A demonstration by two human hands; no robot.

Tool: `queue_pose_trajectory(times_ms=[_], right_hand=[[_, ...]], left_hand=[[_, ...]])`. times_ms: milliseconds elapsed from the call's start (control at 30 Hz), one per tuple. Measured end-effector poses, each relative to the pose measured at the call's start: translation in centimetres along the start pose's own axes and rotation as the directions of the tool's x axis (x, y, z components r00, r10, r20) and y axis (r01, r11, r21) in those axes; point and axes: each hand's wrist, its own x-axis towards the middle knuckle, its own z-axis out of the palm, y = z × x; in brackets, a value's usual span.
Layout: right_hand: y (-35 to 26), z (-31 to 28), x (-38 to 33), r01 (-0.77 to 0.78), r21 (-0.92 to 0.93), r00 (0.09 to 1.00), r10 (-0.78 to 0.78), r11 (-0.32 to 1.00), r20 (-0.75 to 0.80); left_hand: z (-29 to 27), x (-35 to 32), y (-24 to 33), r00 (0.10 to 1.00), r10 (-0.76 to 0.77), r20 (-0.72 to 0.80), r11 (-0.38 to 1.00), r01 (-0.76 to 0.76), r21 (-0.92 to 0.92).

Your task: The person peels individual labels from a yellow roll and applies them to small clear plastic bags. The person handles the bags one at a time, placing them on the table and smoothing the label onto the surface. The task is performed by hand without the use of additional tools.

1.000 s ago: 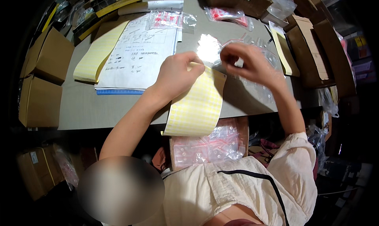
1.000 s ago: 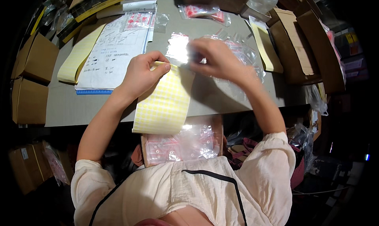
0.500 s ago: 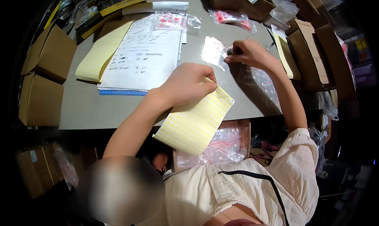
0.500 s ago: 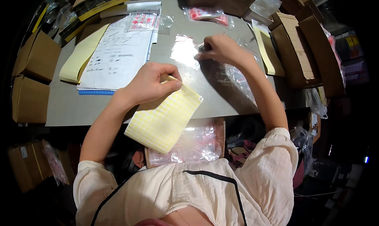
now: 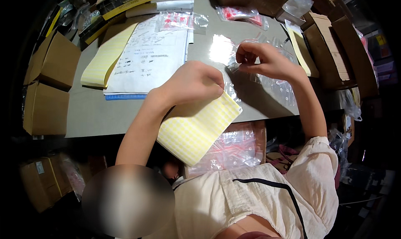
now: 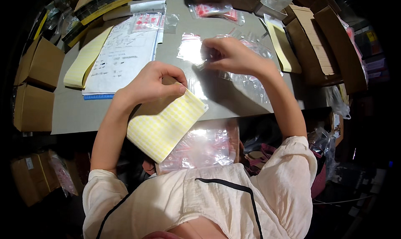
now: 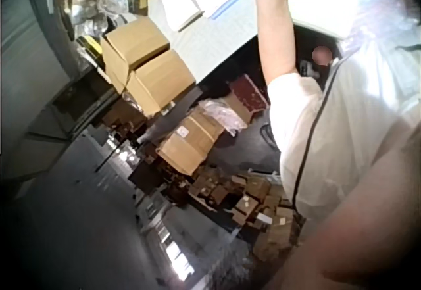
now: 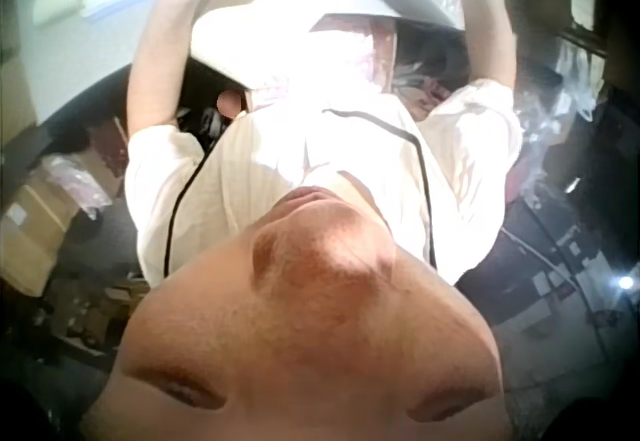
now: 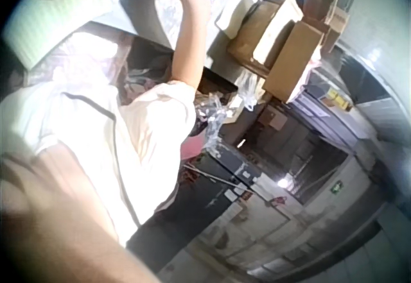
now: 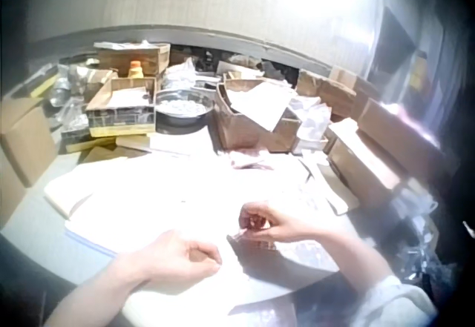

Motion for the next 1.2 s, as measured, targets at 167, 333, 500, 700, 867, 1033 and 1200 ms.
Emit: queue_pose_trajectory(times_ms=[167,333,500,700,867,1033,1200], right_hand=[[1.2,-0.9,2.0,0.045,0.029,0.993,-0.048,0.999,0.106],[1.1,-0.4,3.6,0.038,-0.147,0.979,-0.007,0.988,0.203],[2.7,0.3,2.7,0.044,-0.314,0.999,-0.049,0.948,-0.007],[5.4,-1.7,-0.5,-0.328,-0.223,0.943,0.303,0.918,-0.14],[4.7,0.3,-3.5,-0.201,-0.303,0.941,0.097,0.932,-0.325],[0.8,4.6,-5.7,0.039,-0.47,0.931,-0.203,0.882,-0.302],[-1.7,6.5,-5.1,0.039,-0.29,0.949,-0.126,0.956,-0.289]], left_hand=[[0.2,0.0,-0.5,0.994,0.104,-0.034,0.994,-0.103,0.033],[0.3,0.0,-0.7,0.982,0.172,-0.082,0.983,-0.165,0.083],[0.3,0.0,-0.5,0.988,0.113,-0.101,0.992,-0.106,0.074],[0.3,0.2,-0.5,0.986,0.117,-0.115,0.988,-0.104,0.115],[0.3,0.2,-0.7,0.986,0.092,-0.139,0.993,-0.08,0.093],[-0.1,0.0,-0.3,0.996,0.078,-0.048,0.997,-0.077,0.016],[-0.4,-0.1,-0.2,0.995,0.029,0.095,1.0,-0.029,-0.008]])
